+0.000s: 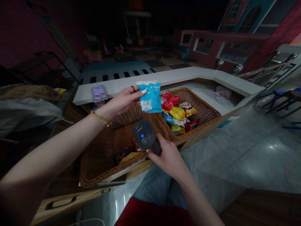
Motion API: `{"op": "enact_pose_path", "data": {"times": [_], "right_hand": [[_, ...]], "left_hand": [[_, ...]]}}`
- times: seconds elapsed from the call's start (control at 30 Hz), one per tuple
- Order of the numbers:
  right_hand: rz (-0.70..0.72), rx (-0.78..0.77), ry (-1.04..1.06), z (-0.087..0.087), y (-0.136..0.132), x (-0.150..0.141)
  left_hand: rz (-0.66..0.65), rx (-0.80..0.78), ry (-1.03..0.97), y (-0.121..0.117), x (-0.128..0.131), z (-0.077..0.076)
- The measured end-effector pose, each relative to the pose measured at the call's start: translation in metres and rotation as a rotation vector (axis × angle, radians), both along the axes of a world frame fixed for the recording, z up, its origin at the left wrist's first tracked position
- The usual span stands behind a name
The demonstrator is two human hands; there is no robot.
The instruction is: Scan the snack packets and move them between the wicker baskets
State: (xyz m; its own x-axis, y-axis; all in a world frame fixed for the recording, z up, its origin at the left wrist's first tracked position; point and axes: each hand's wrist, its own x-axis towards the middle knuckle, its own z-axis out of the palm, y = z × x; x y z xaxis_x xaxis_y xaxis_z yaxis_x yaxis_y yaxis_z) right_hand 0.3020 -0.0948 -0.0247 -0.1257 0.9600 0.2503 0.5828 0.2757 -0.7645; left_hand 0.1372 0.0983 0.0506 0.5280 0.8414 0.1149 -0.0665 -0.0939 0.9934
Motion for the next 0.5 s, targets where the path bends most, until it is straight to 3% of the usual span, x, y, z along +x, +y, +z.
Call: {"op": "enact_pose_path", "data": {"times": [0.1, 0.2, 0.33, 0.5], "right_hand": [[0.007, 0.001, 0.007, 0.001, 0.000, 0.000], [-0.001, 0.000, 0.004, 0.000, 0.000, 0.001], [-0.003, 0.021, 0.002, -0.003, 0.000, 0.002], [-0.009, 0.027, 0.007, -0.005, 0.000, 0.002]], "left_hand": [[-0.040, -0.028, -0.066, 0.004, 0.023, 0.005], [-0.004, 0.060, 0.014, 0.011, 0.023, -0.008], [-0.045, 0.298, 0.260, 0.020, -0.013, -0.043], [-0.397, 0.472, 0.706, 0.015, -0.057, -0.087]]}}
